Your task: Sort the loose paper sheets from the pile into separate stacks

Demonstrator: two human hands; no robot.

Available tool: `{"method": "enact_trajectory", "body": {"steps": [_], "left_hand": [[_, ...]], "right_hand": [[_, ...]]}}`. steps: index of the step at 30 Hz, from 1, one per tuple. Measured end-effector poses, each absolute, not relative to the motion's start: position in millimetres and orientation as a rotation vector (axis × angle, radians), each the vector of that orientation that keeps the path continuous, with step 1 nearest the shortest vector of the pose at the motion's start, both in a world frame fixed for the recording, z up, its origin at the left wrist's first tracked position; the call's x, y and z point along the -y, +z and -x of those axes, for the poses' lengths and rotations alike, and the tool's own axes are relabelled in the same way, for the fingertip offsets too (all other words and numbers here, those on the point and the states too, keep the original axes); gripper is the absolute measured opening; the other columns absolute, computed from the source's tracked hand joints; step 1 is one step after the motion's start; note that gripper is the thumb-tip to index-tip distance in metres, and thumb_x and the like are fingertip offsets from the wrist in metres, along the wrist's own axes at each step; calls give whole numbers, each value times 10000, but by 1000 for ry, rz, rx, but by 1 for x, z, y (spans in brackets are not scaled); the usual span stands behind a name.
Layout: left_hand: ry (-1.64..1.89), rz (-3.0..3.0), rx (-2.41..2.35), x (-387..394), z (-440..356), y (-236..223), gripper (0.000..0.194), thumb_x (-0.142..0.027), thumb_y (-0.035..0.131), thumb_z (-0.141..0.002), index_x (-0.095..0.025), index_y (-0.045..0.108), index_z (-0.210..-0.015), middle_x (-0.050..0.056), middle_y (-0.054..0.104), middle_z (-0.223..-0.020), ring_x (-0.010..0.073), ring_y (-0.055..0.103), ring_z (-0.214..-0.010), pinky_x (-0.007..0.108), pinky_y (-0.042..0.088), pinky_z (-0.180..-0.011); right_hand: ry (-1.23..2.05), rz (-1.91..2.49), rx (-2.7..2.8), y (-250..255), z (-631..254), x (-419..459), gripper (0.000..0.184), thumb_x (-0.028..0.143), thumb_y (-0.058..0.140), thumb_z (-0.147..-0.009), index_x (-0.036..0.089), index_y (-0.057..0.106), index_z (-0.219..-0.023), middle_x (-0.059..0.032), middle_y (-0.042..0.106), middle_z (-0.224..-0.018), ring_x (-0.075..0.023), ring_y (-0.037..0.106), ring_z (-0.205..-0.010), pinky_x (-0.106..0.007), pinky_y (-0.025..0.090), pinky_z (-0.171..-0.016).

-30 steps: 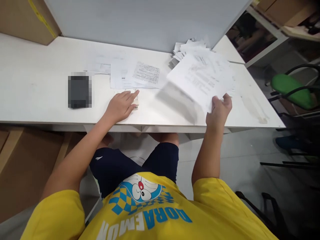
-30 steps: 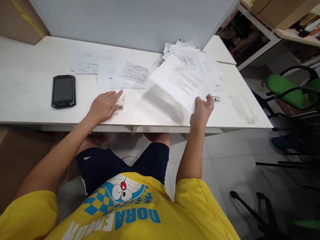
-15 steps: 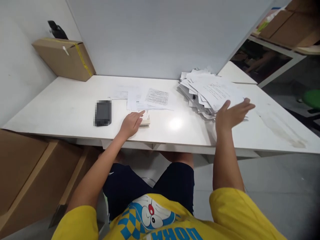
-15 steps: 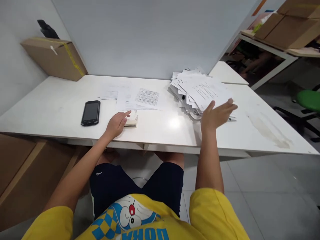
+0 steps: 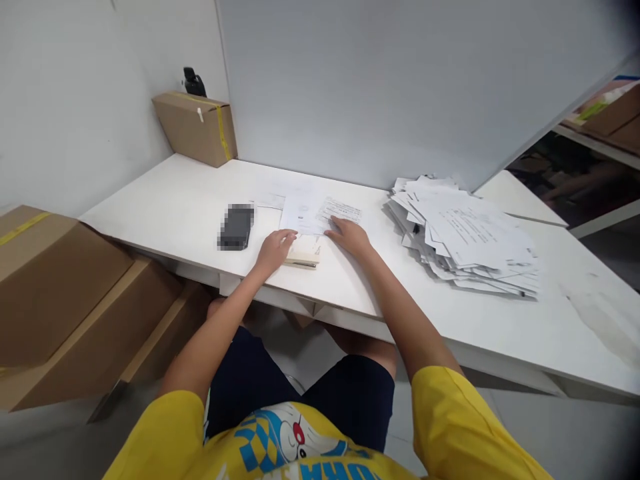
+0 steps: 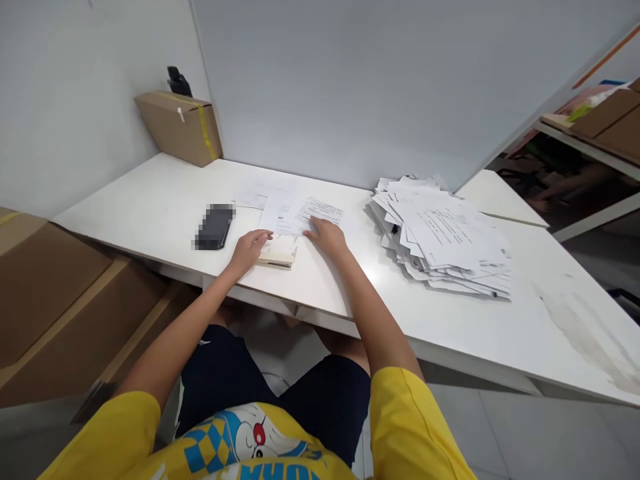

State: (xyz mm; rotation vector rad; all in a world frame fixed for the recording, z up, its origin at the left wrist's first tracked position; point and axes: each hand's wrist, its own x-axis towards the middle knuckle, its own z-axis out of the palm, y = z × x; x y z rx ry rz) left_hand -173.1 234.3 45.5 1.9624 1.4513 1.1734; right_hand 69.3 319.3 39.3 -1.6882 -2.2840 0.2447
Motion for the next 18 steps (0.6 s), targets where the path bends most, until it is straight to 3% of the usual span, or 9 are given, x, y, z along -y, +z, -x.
{"method": "enact_trajectory", "body": {"steps": [4,9,18], "left_hand": [[1291,-1657,-1327,-243,181,44,370,-455,441,-927,-200,702,-995,64,749,-991,234,668,-995,354,508,-903],[1308,-1569,-1341,-251,182,40,346,-467,477,-891,-209,702,-938,65,751,-960,229,670,-966,365,502,-910],[1406,-1424,-1371,-260,187,42,327,-387,437,-893,-200,661,-1041,100,711,-1190,221,644,-1167,363,516,-947]], "right_hand": [[133,1725,2324,46,-69,-311,461,469,447,-968,242,573,-1349,-106,682,-1235,-295,641,-1083,-374,488,-890],[110,1727,2334,46,-69,-308,501,390,402,-997,202,461,-1457,-102,668,-1296,-286,634,-1128,-359,488,-892],[140,1738,2250,36,-79,-308,480,307,324,-1002,206,498,-1438,-121,665,-1308,-311,651,-1133,-429,496,-926]]}}
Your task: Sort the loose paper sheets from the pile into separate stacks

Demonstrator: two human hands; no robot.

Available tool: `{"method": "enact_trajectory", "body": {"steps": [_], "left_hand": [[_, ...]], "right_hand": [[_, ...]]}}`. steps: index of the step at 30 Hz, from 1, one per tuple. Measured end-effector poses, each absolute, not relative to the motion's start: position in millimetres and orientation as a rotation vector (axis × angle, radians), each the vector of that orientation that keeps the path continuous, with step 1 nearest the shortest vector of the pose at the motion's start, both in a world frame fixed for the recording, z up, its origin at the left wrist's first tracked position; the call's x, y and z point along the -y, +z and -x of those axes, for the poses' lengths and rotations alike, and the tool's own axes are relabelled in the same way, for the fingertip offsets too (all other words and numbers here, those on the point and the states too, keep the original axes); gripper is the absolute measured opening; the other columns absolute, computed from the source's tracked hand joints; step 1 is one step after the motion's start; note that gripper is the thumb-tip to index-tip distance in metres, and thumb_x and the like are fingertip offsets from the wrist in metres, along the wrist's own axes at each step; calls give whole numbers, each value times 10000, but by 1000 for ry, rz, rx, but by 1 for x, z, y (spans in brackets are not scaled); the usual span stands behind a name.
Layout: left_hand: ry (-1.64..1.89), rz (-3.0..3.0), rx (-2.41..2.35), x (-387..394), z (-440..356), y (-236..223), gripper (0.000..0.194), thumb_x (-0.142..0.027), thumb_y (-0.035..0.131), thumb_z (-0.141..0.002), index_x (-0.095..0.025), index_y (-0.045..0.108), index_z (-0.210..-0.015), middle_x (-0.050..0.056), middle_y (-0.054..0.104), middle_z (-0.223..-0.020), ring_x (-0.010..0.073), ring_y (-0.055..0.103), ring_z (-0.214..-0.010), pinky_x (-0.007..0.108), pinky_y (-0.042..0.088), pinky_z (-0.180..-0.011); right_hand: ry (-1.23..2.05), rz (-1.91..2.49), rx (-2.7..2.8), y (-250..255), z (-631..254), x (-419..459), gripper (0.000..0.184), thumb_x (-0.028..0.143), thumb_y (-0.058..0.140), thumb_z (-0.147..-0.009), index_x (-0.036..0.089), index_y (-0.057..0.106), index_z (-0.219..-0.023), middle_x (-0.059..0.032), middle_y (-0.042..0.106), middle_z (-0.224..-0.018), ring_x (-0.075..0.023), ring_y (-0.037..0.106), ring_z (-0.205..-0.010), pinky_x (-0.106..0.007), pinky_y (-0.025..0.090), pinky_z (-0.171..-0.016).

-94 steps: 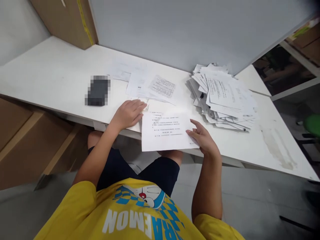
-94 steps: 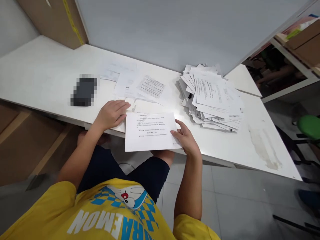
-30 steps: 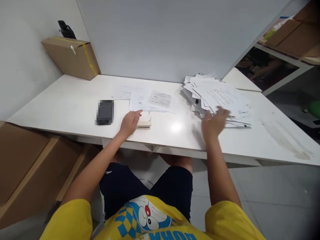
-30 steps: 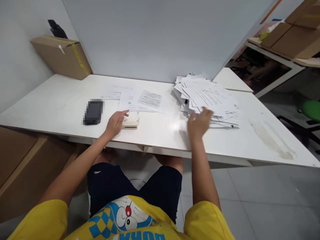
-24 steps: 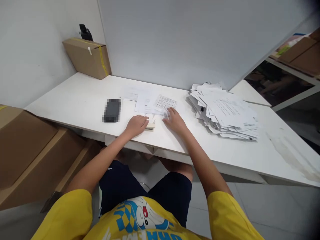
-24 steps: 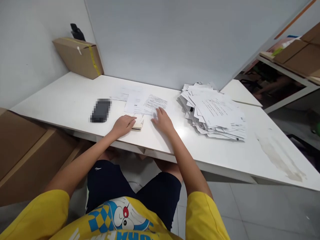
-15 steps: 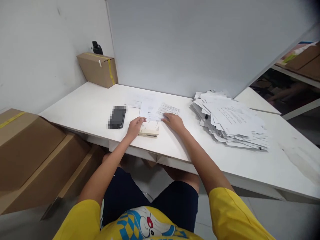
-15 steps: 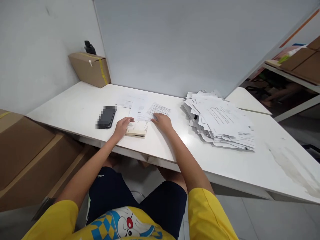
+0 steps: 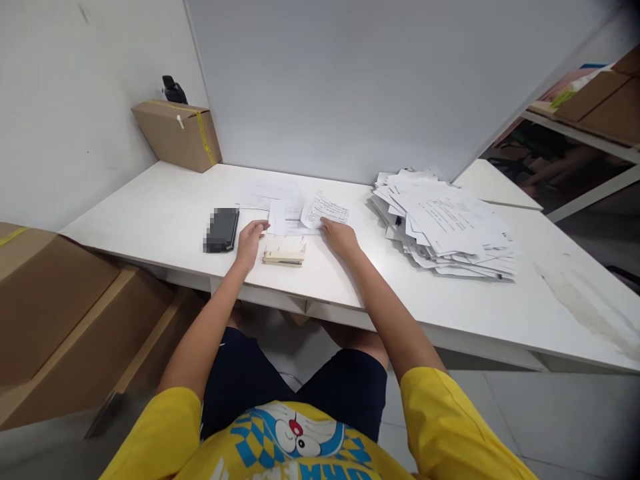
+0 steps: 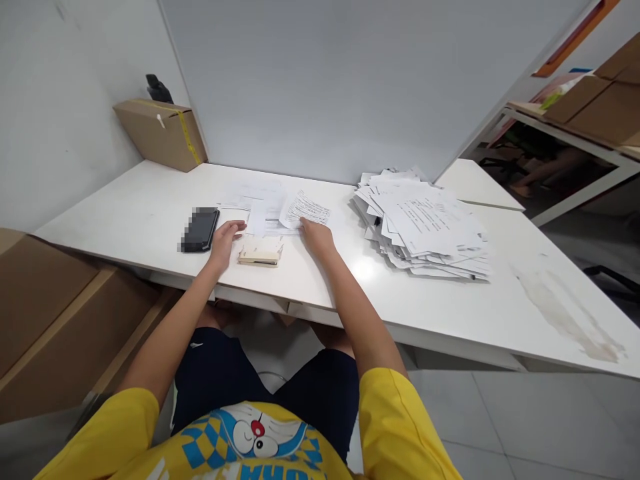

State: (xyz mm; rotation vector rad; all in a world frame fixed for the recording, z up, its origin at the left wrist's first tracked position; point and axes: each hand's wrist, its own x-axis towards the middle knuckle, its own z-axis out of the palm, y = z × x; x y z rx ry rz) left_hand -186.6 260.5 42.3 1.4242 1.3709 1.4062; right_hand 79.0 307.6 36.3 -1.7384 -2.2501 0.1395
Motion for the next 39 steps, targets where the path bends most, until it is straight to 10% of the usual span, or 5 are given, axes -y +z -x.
{"method": "enact_trajectory", "body": {"steps": [5,11,25,39], "left_hand": [[1258,-1531,-1390,-261,186,37,413,-480,457,-913,-204,691,-1111,101,676,-1288,250,608,-1231,367,524,-953],[1123,-1631,-1427,-255,183,41,580,-626,444,-905,-201,679,-1221,105,641,-1348,292,598,-1249,393,532,-962],[697,-2079,-1606,-259,177,45,579,-579,365,-975,-260,528,-1430,43,536,-1468,312,451,-1397,493,295,-1175],[1214,-1777,-1923,-244,173,46,700,-550,152,-1010,-210,759,-935,108,775,-910,306,656,-1071,609,123,-1171]], "right_hand": [[225,1695,2186,34,-80,-302,477,347,334,-996,223,511,-1421,-107,655,-1328,-305,626,-1187,-442,489,-984],[252,1720,2188,26,-77,-309,768,538,477,-917,70,353,-1513,-193,272,-1616,-365,238,-1503,-515,235,-1205],[375,1738,2014,17,-88,-328,739,431,473,-906,90,304,-1539,-152,402,-1563,-328,352,-1453,-484,298,-1185],[524,1846,1830,27,-147,-320,750,415,596,-813,95,432,-1470,-171,432,-1539,-341,402,-1423,-483,304,-1193]]}}
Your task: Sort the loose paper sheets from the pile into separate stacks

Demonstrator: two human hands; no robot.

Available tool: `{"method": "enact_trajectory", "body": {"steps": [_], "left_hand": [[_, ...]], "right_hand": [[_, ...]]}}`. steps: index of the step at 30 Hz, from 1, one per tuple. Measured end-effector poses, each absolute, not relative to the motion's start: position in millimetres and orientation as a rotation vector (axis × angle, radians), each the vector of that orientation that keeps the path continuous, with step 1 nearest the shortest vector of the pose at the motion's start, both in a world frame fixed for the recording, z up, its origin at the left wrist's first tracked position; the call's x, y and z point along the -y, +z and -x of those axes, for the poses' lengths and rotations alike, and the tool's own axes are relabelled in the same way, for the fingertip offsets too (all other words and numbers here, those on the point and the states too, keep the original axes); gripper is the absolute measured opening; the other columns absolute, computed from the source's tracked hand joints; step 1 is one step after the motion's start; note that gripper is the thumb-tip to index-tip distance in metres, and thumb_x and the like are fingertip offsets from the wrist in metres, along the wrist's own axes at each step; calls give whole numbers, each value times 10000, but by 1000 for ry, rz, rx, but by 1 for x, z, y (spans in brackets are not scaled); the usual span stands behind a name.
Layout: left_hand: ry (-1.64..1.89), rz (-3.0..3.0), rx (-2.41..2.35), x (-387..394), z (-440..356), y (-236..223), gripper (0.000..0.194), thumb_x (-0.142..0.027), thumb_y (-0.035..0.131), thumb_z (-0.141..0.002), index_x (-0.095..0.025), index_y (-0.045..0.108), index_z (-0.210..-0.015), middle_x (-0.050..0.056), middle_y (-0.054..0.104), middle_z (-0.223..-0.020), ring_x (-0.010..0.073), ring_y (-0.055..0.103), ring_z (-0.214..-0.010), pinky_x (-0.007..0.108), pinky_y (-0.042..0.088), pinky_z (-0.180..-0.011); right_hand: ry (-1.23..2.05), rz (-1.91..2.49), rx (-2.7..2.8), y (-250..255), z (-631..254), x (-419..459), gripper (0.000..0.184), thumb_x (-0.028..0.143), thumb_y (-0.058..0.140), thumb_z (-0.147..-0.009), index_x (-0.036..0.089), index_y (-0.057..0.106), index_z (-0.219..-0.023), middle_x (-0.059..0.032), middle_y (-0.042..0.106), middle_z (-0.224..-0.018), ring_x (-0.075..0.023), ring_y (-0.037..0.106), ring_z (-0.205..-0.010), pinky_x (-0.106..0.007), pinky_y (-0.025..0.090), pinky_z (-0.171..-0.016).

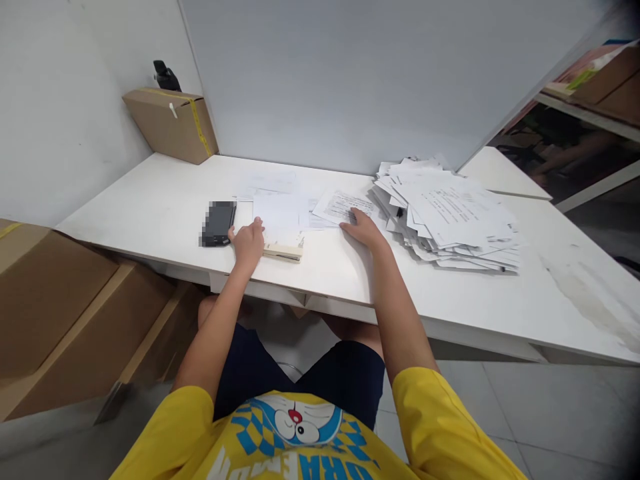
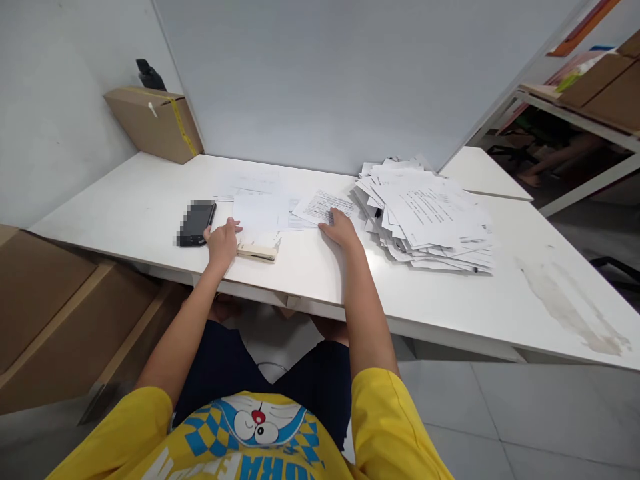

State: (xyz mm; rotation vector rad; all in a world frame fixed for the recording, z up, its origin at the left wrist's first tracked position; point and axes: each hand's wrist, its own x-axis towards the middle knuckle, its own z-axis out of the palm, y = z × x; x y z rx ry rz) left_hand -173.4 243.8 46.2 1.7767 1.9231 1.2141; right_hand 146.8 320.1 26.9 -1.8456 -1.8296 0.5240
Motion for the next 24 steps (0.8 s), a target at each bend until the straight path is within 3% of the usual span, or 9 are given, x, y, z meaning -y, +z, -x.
{"method": "enact_trajectory", "body": {"steps": [6,12,17,20,24], "left_hand": [[1289,-1857,-2069,-239,174,45,696,-557,175,-1009,-200,751,-850,112,732,-767,308,664,-981,606,150,-1158],[1278,-1893,-2030,-247,176,41,686,-555,195,-1006,-212,724,-734,120,736,-792,313,624,-998,592,243,-1109],[1163,-2153,-1682,-243,177,48,586,-508,223,-999,-218,712,-859,93,737,-965,263,605,-1048,428,429,-993],[870,-2406,-1410,-236,172,53,434,-464,341,-967,-222,682,-848,80,722,-935,252,621,-954,389,469,-875],[758,-2482,-1584,-232,167,52,322,-371,411,-939,-224,626,-750,95,680,-813,269,618,-852,404,446,-810]], "right_hand": [[640,1553,1857,33,-140,-314,491,378,537,-851,199,618,-1300,-79,640,-1348,-265,579,-1263,-443,412,-1117],[485,1529,1976,31,-125,-314,493,406,556,-845,176,635,-1273,-108,629,-1353,-283,572,-1253,-440,421,-1092],[302,1717,1843,34,-122,-309,420,366,348,-937,185,693,-1093,-118,723,-1101,-281,636,-1069,-426,487,-957],[253,1621,1982,34,-118,-306,409,363,400,-923,180,646,-1193,-124,670,-1255,-283,565,-1206,-433,433,-1053],[287,1617,2188,32,-109,-296,472,360,455,-907,161,558,-1322,-129,527,-1448,-299,462,-1322,-451,364,-1125]]}}
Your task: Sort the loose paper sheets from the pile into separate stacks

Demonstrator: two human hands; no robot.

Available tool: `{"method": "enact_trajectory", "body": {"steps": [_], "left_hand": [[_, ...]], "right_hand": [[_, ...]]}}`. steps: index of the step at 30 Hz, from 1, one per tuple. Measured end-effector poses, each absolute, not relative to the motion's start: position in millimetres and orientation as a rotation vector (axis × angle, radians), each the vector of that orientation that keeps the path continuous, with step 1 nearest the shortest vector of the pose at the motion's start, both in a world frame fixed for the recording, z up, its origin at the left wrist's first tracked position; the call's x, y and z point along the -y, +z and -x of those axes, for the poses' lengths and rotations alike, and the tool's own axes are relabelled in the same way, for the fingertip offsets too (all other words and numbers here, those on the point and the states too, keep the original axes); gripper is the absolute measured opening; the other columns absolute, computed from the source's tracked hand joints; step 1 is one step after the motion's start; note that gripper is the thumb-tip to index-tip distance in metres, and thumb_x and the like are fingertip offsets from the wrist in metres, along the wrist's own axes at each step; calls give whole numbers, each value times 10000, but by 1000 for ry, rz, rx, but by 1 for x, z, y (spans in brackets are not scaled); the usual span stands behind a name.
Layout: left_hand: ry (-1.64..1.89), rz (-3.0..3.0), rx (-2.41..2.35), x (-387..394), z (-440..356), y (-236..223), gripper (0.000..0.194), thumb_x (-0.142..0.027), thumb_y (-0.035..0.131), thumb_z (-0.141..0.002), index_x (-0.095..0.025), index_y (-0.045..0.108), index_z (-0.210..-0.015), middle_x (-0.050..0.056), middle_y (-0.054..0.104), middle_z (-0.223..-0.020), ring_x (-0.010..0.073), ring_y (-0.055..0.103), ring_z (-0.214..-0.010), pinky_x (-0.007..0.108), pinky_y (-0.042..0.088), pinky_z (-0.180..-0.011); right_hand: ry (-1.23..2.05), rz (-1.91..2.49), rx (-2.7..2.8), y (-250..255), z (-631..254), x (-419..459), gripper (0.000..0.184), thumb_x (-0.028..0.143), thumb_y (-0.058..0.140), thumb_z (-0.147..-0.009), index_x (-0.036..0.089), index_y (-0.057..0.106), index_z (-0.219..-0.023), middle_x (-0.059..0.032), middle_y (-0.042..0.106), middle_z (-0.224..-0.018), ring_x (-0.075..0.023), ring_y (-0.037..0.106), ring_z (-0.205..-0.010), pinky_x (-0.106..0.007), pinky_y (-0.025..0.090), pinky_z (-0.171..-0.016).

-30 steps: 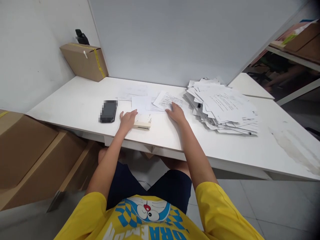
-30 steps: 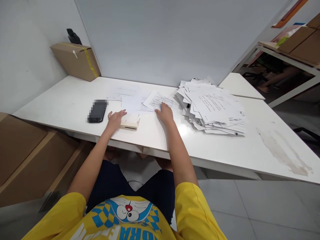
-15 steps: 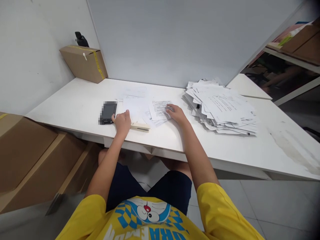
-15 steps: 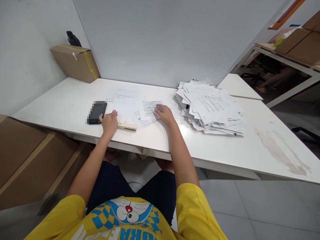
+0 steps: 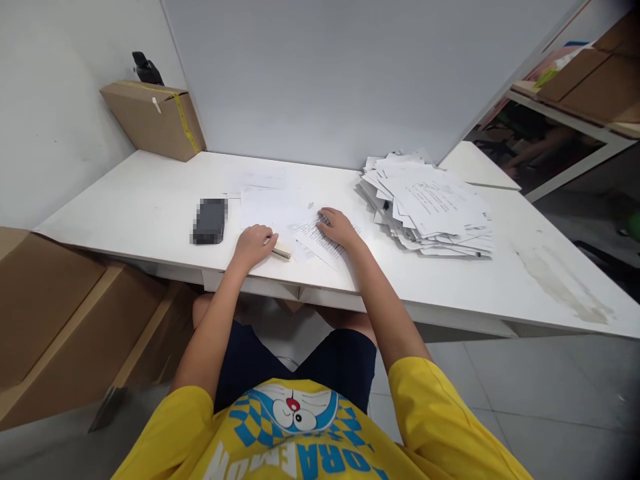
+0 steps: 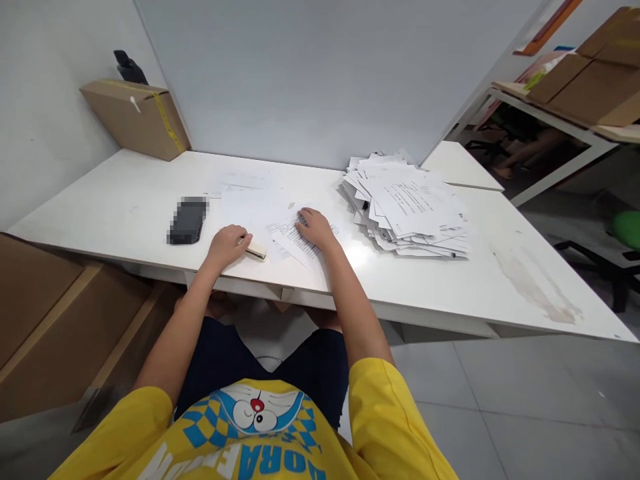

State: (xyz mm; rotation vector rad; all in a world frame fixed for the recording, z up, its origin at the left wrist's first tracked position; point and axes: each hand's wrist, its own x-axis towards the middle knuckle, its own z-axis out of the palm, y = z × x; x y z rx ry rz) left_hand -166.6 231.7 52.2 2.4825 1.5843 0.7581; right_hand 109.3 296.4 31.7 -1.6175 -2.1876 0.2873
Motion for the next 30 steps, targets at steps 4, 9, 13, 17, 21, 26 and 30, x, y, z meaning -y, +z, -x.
{"method": "enact_trajectory", "body": {"steps": [4,9,13,17,21,26,30], "left_hand": [[790,-2453,-1799,-236,166,49,328,-276,348,-964,-216,574,-734,108,663,-799,278,613,-864,426,413,-842],[844,-2393,-1946,-243,170,48,345,-271,290,-998,-209,518,-746,99,647,-792,275,590,-859,423,386,-838],[1125,-2527,-1845,-228,172,47,380,-333,298,-1002,-211,533,-730,98,633,-757,265,576,-828,420,389,-816],[1156,-2673,-1604,-190,145,41,393,-339,323,-990,-180,639,-818,125,684,-845,275,615,-914,442,418,-875],[678,-2790,-1284,-167,93,34,537,-490,437,-967,-149,540,-1368,151,530,-1451,350,428,-1378,496,356,-1099],[522,-2814,-1203,-166,76,27,610,-535,527,-936,-125,533,-1388,188,484,-1493,404,410,-1406,555,379,-1108],[755,-2833,-942,-168,90,21,467,-461,482,-984,-117,612,-1272,200,583,-1393,314,588,-1266,466,525,-1004]], "right_hand": [[118,1930,1992,31,-111,-274,476,408,435,-915,138,536,-1294,-219,521,-1361,-395,456,-1228,-566,388,-1010],[-44,2104,1817,32,-122,-261,384,382,435,-922,90,576,-1127,-245,544,-1237,-382,438,-1161,-514,360,-957],[-5,1946,1935,32,-119,-265,338,336,401,-952,118,562,-1153,-212,555,-1255,-340,455,-1146,-456,363,-949],[4,1929,1927,32,-112,-269,282,328,463,-923,131,594,-1076,-200,595,-1174,-345,484,-1081,-457,376,-911],[66,1944,1825,35,-118,-274,238,306,421,-940,171,603,-868,-157,638,-969,-304,529,-957,-451,377,-891],[53,1731,1582,42,-141,-250,267,325,384,-948,204,585,-821,-85,638,-878,-224,548,-844,-380,413,-834],[-91,1883,1259,26,-156,-184,295,367,410,-926,179,635,-897,-133,659,-949,-277,562,-953,-436,428,-871]]}}
